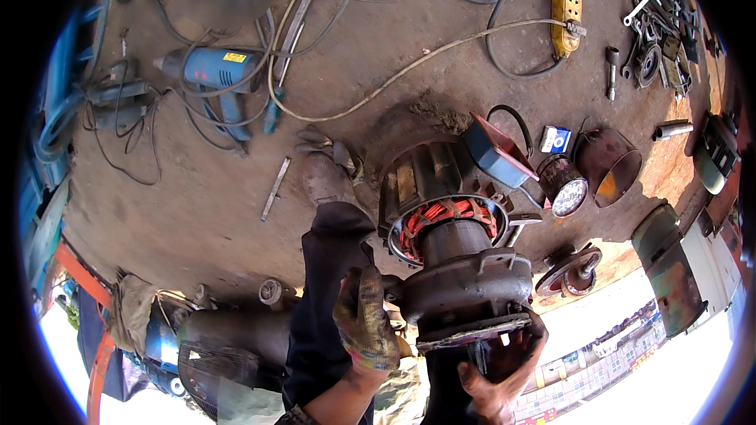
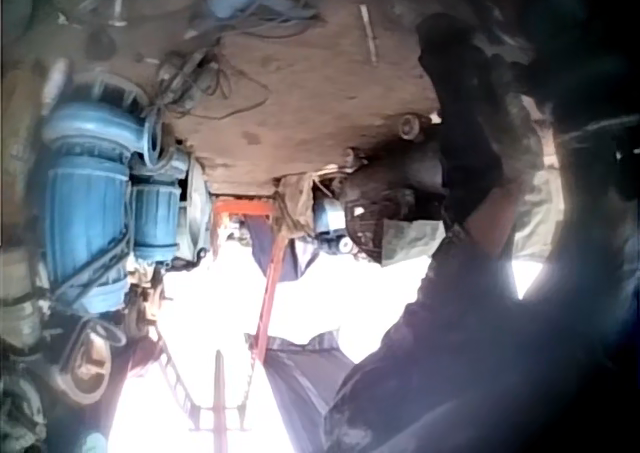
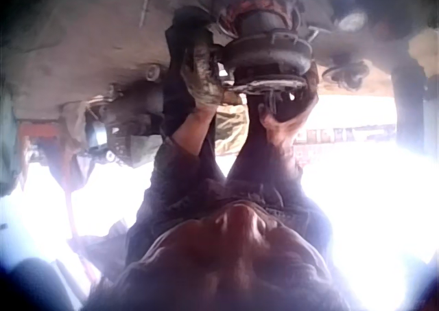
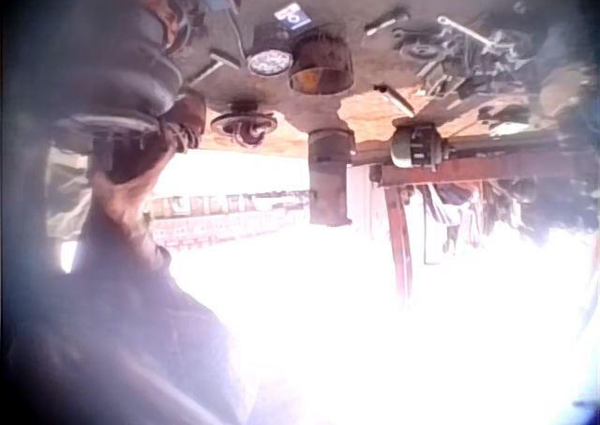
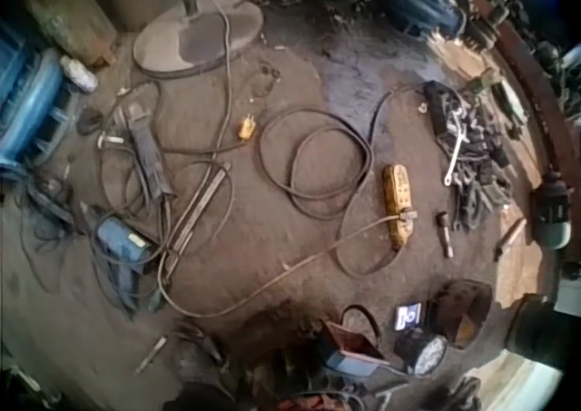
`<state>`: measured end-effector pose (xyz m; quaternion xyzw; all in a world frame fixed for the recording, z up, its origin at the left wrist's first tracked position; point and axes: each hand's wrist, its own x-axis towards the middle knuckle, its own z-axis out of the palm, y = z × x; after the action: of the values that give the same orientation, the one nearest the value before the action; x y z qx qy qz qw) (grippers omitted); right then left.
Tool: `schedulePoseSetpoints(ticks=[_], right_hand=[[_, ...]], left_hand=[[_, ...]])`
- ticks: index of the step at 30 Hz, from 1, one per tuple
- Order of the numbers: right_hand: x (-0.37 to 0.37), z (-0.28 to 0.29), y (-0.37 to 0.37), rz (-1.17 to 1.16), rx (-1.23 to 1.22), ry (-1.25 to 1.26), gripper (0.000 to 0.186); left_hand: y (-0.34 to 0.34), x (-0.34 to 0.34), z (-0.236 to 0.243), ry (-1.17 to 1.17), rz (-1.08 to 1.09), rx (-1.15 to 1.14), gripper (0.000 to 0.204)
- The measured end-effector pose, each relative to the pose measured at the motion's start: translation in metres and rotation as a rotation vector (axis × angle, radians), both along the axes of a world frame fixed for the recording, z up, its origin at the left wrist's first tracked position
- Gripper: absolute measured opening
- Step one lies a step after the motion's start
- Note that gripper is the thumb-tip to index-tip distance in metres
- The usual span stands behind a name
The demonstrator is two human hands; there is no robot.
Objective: The person disassembles a motor by removing bolts and separating the housing to expose the internal windings. They then reassemble the motor by aligning the housing and tightening the bolts.
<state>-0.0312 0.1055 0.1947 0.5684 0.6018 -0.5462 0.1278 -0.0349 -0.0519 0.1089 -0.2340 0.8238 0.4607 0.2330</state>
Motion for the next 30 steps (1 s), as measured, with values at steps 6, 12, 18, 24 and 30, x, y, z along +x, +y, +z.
schedulePoseSetpoints(ticks=[6,12,18,24,30], right_hand=[[0.003,-0.007,-0.001,-0.002,0.044,0.008,0.121],[0.002,-0.005,-0.006,-0.054,0.018,-0.076,0.122],[0.0,-0.007,-0.007,-0.069,-0.011,-0.102,0.122],[0.004,-0.018,-0.014,-0.094,-0.013,-0.099,0.122],[0.003,-0.029,-0.015,-0.104,-0.033,-0.091,0.118]], left_hand=[[0.015,-0.031,-0.004,-0.157,0.152,-0.011,0.026],[0.005,-0.033,-0.013,-0.267,0.073,0.063,0.059],[-0.001,-0.027,-0.022,-0.178,-0.095,-0.058,0.042],[0.01,-0.052,-0.026,-0.267,0.056,-0.016,0.028],[0.018,-0.078,-0.025,-0.425,0.247,0.051,0.026]])
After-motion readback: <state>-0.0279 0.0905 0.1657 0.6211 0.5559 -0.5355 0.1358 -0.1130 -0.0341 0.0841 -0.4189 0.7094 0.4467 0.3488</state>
